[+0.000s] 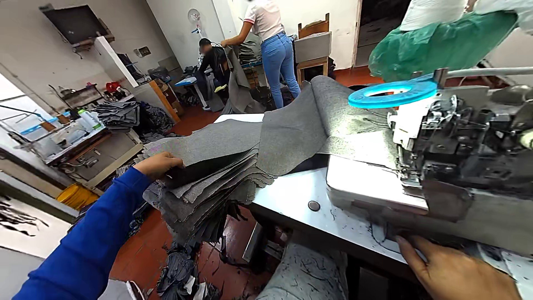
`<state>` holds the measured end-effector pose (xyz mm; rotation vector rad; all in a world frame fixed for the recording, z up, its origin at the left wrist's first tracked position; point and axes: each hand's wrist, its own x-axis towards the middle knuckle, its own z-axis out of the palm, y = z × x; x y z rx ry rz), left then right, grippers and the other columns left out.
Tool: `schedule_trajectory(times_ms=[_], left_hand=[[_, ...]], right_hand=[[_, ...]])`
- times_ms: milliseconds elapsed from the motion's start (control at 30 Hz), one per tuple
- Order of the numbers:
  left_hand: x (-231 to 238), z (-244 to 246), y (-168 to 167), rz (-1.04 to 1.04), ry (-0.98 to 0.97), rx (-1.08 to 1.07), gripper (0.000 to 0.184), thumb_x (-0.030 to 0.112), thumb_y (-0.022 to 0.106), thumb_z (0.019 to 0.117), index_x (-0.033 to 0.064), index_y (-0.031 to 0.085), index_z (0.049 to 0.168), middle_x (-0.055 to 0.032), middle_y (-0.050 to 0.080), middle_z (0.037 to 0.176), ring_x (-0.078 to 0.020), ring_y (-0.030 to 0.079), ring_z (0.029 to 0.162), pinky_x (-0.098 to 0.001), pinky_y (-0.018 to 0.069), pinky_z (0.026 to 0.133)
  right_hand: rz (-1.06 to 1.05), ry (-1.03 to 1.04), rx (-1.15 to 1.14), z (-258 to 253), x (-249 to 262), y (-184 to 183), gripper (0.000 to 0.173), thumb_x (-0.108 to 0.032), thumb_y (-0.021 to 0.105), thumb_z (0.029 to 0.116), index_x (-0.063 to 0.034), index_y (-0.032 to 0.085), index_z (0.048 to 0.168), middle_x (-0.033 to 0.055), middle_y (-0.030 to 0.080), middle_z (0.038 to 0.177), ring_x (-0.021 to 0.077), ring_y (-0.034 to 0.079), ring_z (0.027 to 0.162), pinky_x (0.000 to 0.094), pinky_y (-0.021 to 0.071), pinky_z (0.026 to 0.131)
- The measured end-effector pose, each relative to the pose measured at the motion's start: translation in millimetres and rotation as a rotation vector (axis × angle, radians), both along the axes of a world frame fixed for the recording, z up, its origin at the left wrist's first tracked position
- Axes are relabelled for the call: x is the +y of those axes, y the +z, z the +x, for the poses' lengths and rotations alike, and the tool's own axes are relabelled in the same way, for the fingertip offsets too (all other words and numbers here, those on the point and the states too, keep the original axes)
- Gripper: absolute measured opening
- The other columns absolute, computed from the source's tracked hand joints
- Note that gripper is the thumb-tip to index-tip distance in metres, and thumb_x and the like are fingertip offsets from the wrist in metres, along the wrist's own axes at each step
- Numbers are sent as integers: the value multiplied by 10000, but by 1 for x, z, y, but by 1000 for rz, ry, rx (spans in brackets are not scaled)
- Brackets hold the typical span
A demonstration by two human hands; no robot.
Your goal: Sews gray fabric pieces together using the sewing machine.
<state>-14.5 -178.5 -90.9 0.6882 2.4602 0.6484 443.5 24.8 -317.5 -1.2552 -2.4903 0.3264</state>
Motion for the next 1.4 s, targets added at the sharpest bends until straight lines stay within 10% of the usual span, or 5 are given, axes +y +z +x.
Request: schedule_trajectory(times_ms=[267, 467, 600, 767, 1400], left_hand=[[21, 87, 24, 184, -332, 672, 313, 131, 542, 1044, 41, 662, 770, -84, 567, 630, -227, 558, 600, -481, 442, 579], [94, 242, -39, 560, -665, -47, 277, 106, 434, 1083, 4, 653, 948, -53, 677, 771, -110, 705, 692, -328, 634, 661], [143, 271, -79, 551, -875, 13, 270, 137, 495, 1070, 42, 723, 963, -28, 682, 814, -94, 639, 739, -303, 518, 681], [145, 256, -78, 276, -1287, 237, 427, 99, 500, 1058, 87, 551, 1482, -121, 479, 1571, -264, 382, 1501, -419, 309, 1225], [201, 225, -143, 831, -1098, 663, 662, 616, 540, 876, 18, 707, 1108, -200, 670, 1133, -439, 631, 1000, -643, 468, 847]], right_hand=[[11, 89, 523, 4, -39, 8, 545, -272, 702, 915, 168, 615, 1224, 391, 637, 1184, 603, 609, 1102, 728, 388, 1021], [-537, 321, 1024, -47, -88, 72, 1020, -645, 635, 885, 139, 364, 1479, 181, 586, 1415, 164, 594, 1290, 328, 523, 1043], [-772, -16, 1262, -70, -61, 81, 363, -178, 637, 971, 77, 586, 1225, 92, 702, 1044, 101, 701, 957, 290, 599, 856], [-881, -134, 1046, -93, -76, 66, 224, -29, 595, 950, 125, 616, 1111, 139, 658, 938, 122, 627, 860, 302, 523, 794], [-193, -596, -150, 243, 12, 49, 228, 2, 656, 944, 73, 650, 1161, 271, 663, 1122, 450, 650, 1070, 602, 509, 943]])
